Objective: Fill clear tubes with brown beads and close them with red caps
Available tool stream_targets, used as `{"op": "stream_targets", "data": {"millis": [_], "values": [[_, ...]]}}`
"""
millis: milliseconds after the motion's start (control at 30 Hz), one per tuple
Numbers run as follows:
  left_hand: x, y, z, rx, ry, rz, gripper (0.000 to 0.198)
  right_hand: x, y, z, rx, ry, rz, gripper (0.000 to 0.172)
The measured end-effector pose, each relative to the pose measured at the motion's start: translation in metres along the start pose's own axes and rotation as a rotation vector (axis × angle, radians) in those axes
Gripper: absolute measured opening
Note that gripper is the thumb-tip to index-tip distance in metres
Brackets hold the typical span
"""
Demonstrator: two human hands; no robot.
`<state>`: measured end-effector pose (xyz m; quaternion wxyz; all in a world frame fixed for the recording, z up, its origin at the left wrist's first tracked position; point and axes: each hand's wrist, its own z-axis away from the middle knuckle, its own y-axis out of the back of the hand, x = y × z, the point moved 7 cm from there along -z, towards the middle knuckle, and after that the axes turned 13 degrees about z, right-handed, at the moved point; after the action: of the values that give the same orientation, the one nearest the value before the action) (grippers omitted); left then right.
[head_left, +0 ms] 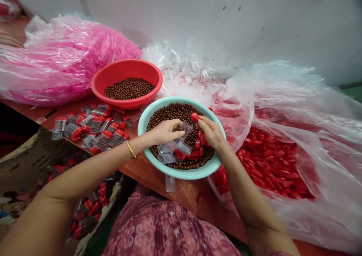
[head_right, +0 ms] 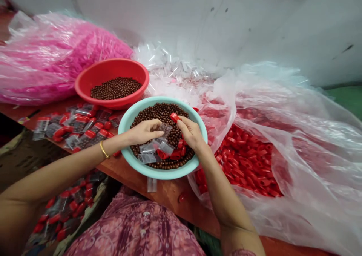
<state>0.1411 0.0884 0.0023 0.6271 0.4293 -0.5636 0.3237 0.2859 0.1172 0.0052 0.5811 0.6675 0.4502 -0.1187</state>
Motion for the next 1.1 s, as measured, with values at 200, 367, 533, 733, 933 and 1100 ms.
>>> {"op": "stream_targets", "data": {"millis": [200,367,533,733,933,1100], "values": [[-0.011,0.003,0.006,0.086,0.036,0.076,0.018,-0.028,-0.013,0.002,-0.098,0.185,0.043,0.034],[-0.013,0.003,0.005,0.121,0.017,0.062,0.021,-0.028,-0.015,0.007,-0.109,0.232,0.280,0.044],[-0.006,0.005,0.009,0.160,-0.012,-0.009,0.022,-0.031,-0.016,0.013,-0.106,0.261,0.327,0.045],[-0.005,0.006,0.013,0.185,-0.022,-0.191,0.025,-0.039,-0.029,0.018,-0.141,0.352,0.371,0.049],[-0.004,0.002,0.013,0.143,0.007,-0.225,0.025,-0.044,-0.017,0.019,-0.137,0.337,0.352,0.046],[0.004,-0.006,0.012,0.065,0.054,-0.507,0.021,-0.032,-0.005,0.000,0.037,-0.007,0.117,0.060]]}}
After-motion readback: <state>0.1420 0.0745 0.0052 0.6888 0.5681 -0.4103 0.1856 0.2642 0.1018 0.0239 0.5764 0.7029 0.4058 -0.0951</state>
